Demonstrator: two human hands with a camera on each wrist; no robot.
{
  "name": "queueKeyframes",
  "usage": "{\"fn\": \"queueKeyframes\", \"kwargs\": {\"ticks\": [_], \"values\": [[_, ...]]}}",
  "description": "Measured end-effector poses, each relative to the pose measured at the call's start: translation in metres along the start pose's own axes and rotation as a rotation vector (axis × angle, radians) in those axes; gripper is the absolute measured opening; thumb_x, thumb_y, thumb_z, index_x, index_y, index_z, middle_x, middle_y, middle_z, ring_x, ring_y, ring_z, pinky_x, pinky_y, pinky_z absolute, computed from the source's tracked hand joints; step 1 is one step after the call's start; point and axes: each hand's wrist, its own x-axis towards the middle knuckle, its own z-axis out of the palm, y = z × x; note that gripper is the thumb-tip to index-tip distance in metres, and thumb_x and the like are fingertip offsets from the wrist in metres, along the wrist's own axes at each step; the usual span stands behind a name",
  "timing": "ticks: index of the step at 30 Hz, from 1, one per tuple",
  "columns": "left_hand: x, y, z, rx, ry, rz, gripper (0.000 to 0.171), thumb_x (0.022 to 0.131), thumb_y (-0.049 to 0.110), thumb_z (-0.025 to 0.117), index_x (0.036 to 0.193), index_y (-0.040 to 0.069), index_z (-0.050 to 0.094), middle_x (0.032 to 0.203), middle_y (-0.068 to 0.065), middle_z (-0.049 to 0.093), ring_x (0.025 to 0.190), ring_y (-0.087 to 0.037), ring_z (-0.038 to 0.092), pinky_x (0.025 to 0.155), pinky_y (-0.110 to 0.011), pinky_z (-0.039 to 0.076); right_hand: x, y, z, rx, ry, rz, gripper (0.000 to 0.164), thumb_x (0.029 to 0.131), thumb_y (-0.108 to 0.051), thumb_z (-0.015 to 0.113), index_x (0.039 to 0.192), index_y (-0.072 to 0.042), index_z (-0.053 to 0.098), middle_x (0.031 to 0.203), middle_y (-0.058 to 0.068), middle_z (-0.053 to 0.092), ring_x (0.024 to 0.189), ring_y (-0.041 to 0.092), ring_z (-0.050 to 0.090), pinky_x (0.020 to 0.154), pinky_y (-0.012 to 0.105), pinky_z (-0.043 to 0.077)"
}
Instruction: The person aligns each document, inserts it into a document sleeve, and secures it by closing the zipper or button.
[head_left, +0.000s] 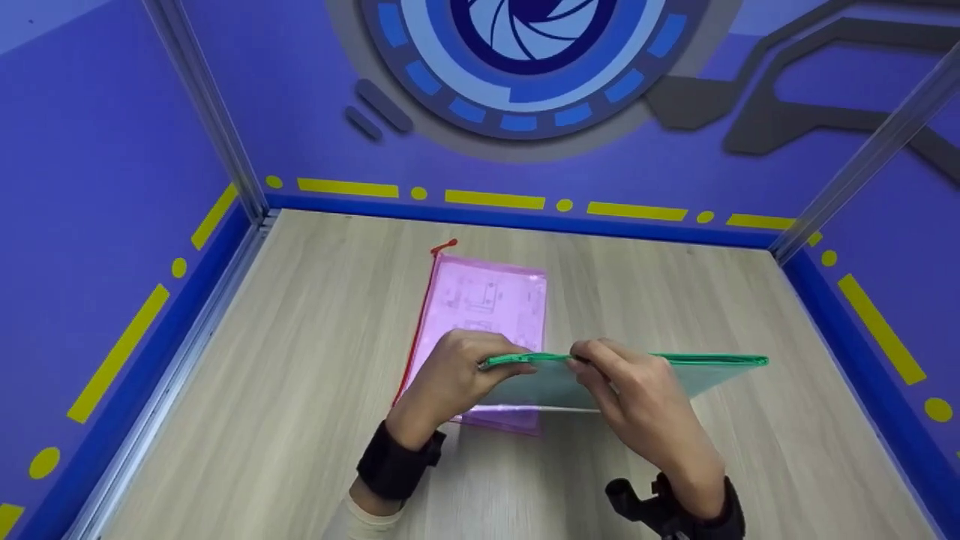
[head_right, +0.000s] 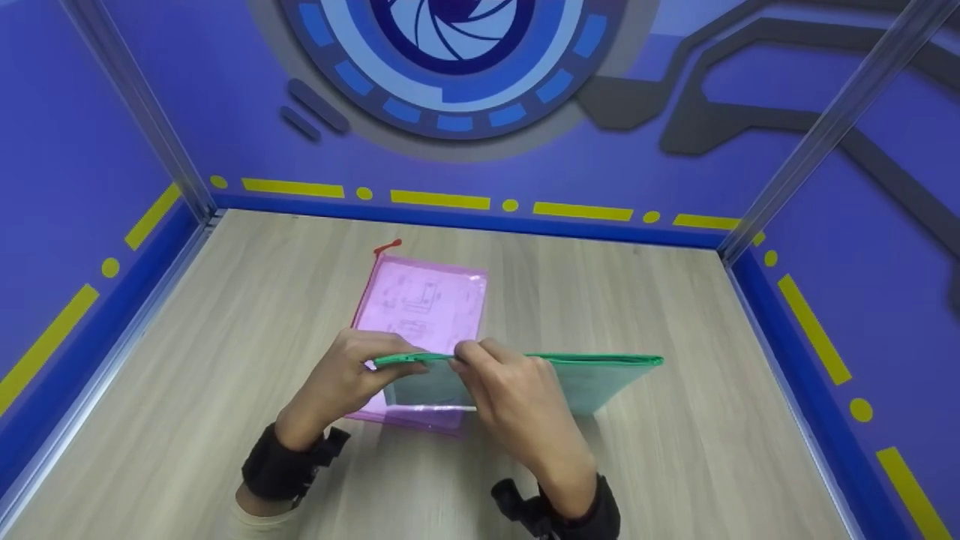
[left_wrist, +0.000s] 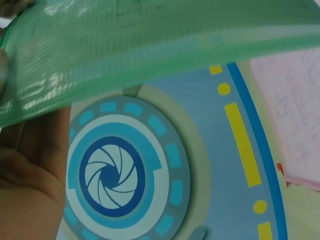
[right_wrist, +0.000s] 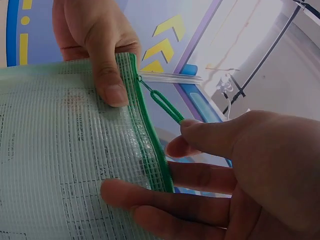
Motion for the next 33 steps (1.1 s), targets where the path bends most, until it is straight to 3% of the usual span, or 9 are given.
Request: {"fn": "queueKeyframes", "kwargs": {"ticks": [5, 16, 24, 33], "values": [[-0.001, 0.0, -0.003, -0.026, -0.036, -0.049, 0.022, 0.097, 0.031, 0.077, 0.102, 0.011, 0.084, 0.087, 0.005, 0.078, 0.075, -0.002, 0.068, 0.069, -0.02, 0.055, 0.001, 0.003, -0.002, 0.009, 0.002, 0.016, 0.012, 0.101, -0.004, 0.072, 0.106, -0.015, 0.072, 0.084, -0.015, 0.063, 0.068, -0.004, 0.055, 0.057, 0.015, 0.043], [-0.002, -0.004, -0.005, -0.043, -0.044, -0.063, 0.019, 0.097, 0.028, 0.078, 0.101, 0.011, 0.084, 0.084, 0.007, 0.076, 0.071, -0.002, 0.061, 0.065, -0.021, 0.051, 0.001, 0.01, -0.005, 0.009, 0.031, 0.019, 0.013, 0.1, -0.006, 0.073, 0.109, -0.015, 0.076, 0.091, -0.008, 0.072, 0.071, -0.002, 0.059, 0.062, 0.021, 0.051], [-0.002, -0.004, -0.006, -0.034, -0.045, -0.075, 0.017, 0.096, 0.027, 0.08, 0.101, 0.011, 0.084, 0.083, 0.007, 0.075, 0.07, -0.002, 0.061, 0.064, -0.022, 0.05, 0.0, 0.012, -0.006, 0.044, 0.04, 0.013, 0.014, 0.101, -0.006, 0.072, 0.111, -0.015, 0.077, 0.1, -0.007, 0.074, 0.076, 0.002, 0.066, 0.068, 0.017, 0.052], [-0.003, -0.005, -0.006, -0.047, -0.05, -0.094, 0.019, 0.097, 0.03, 0.078, 0.102, 0.012, 0.084, 0.085, 0.008, 0.076, 0.072, -0.003, 0.062, 0.065, -0.024, 0.052, -0.001, 0.016, -0.007, 0.022, 0.036, 0.039, 0.017, 0.098, -0.002, 0.074, 0.109, -0.014, 0.076, 0.091, -0.009, 0.071, 0.074, -0.003, 0.063, 0.065, 0.017, 0.052]]}}
